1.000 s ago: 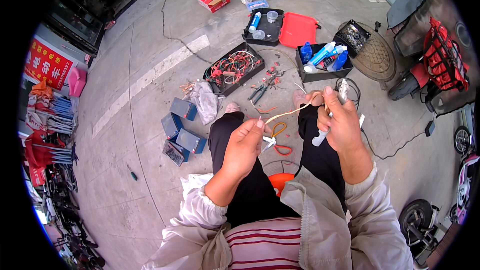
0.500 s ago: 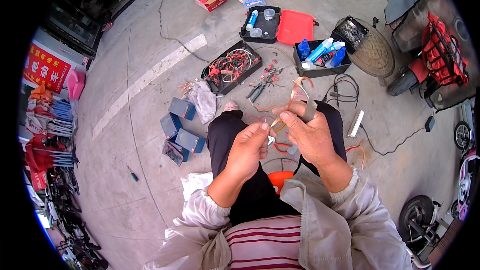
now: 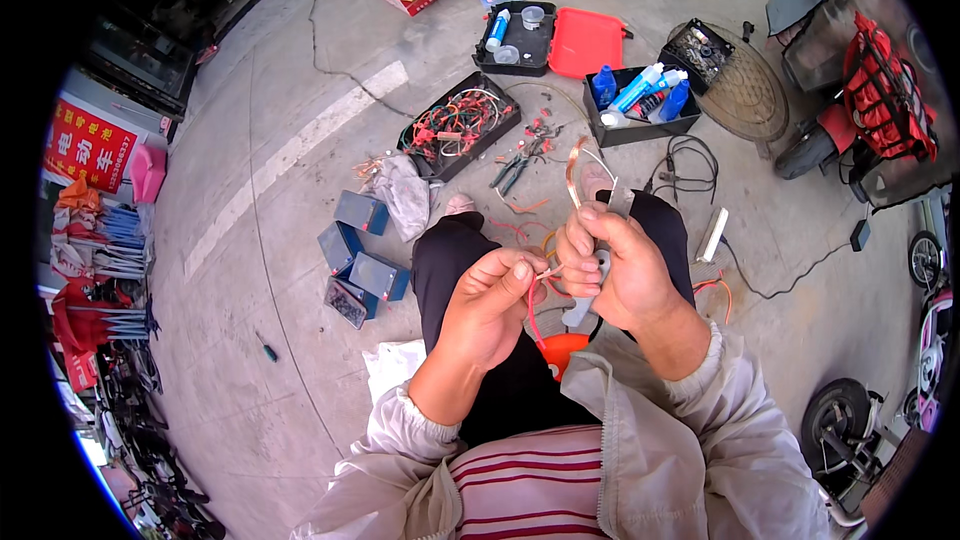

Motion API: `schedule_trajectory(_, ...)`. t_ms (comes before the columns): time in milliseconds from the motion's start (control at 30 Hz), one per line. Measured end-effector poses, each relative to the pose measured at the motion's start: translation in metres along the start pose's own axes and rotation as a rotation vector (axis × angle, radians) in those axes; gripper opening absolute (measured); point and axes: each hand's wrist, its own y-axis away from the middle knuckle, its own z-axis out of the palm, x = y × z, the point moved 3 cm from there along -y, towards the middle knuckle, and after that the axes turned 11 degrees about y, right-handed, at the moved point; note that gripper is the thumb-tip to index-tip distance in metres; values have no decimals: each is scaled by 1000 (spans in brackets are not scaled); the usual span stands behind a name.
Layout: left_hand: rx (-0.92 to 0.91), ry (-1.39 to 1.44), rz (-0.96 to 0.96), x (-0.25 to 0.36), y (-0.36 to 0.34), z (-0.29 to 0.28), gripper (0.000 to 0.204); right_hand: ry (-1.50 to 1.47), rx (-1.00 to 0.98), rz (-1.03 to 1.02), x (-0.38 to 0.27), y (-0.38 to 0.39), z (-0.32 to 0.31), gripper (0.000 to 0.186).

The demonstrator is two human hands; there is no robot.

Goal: The person sits on a low stool and works on a bundle of wires, using pliers and a knife to strip insulation and twist wire ends. They handle multiple colored wires, cut pieces, and prepare connections.

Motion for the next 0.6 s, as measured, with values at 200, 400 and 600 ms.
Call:
schedule_trajectory(200, -82, -604, 13, 22, 3, 7, 10, 173, 10, 15, -6, 0, 6, 32)
schedule_trajectory(400, -66, -1316, 568, 37, 2, 34, 21, 252, 55, 26, -6, -2, 9, 30)
schedule_trajectory(600, -35, -1538, 558, 29, 2, 43, 26, 312, 90, 7, -4, 0, 4, 28)
